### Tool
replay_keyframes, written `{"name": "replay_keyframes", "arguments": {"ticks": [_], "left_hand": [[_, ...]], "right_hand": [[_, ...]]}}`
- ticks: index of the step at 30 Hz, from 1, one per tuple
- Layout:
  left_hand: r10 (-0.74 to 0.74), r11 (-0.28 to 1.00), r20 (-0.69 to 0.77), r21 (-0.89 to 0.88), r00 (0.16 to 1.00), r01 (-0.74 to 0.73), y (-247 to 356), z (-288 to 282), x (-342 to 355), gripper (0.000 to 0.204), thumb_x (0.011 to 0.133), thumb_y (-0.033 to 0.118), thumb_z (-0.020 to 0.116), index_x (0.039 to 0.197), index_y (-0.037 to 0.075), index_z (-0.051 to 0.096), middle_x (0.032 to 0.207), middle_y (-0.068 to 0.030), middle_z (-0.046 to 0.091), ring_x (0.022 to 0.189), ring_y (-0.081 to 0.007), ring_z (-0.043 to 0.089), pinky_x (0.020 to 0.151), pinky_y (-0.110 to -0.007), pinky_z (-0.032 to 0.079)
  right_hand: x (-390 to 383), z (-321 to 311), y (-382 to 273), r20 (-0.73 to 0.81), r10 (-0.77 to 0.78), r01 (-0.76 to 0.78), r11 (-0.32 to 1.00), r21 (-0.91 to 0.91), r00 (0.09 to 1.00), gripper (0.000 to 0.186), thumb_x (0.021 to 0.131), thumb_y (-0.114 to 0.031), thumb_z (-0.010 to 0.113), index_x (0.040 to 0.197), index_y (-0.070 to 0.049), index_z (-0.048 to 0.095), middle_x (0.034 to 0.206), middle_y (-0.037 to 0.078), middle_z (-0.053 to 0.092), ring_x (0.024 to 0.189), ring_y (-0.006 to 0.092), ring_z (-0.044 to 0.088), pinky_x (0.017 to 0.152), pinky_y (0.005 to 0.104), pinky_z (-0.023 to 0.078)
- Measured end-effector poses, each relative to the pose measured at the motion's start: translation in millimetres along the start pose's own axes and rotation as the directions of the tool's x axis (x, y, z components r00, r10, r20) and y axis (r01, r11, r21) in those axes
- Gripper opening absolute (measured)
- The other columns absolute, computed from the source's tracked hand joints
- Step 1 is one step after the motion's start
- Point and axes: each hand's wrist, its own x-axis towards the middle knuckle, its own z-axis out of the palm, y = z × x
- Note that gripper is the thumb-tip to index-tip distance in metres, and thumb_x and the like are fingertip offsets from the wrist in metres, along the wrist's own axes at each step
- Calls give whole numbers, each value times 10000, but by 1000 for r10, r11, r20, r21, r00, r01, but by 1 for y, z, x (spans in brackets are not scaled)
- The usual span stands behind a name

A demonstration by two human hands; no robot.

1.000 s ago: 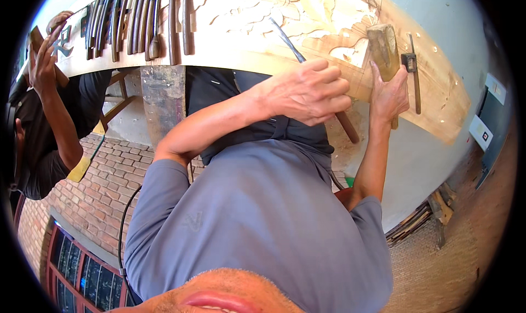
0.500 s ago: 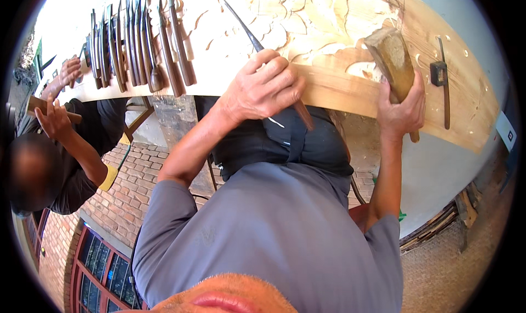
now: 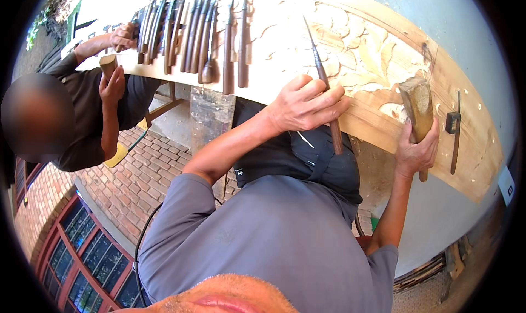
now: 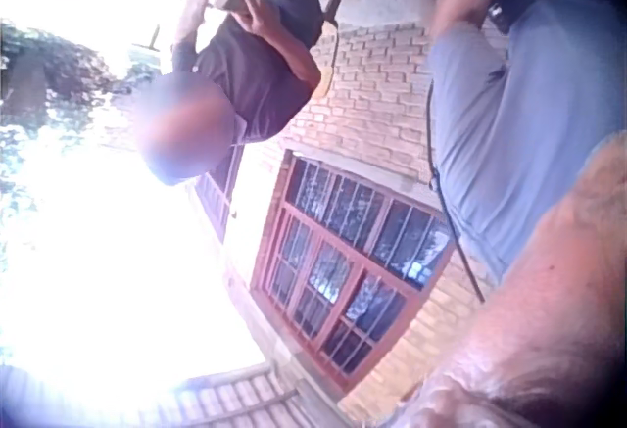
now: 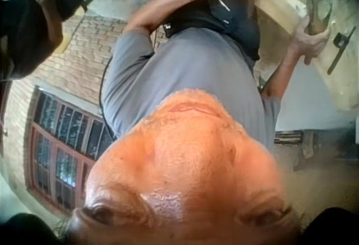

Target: The person carves decorative patterns into a long wooden board using various chisels and a mallet, switching between different tools and striking the chisel with the mallet to remove wood.

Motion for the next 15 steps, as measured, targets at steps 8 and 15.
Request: {"name": "replay_keyframes", "arguments": {"ticks": [8, 15], "left_hand": [[-20, 1000, -19, -20, 1000, 20, -21, -30, -5, 333, 812, 148, 716, 1131, 64, 753, 1235, -63, 688, 845, -181, 637, 716, -318, 543], [-163, 966, 142, 226, 976, 129, -82, -110, -55, 413, 867, 119, 773, 1278, 86, 773, 1452, -116, 665, 1158, -270, 709, 955, -369, 638]], "right_hand": [[-1, 0, -6, -28, -5, 4, 1000, -17, 1000, 671, 916, -416, 839, 1441, -64, 614, 1280, 162, 748, 1134, 380, 728, 915, 471, 582], [-1, -1, -4, -19, 10, -10, 1000, -14, 1000, 655, 923, -420, 834, 1437, -77, 617, 1278, 148, 751, 1126, 364, 731, 899, 467, 582]]}}
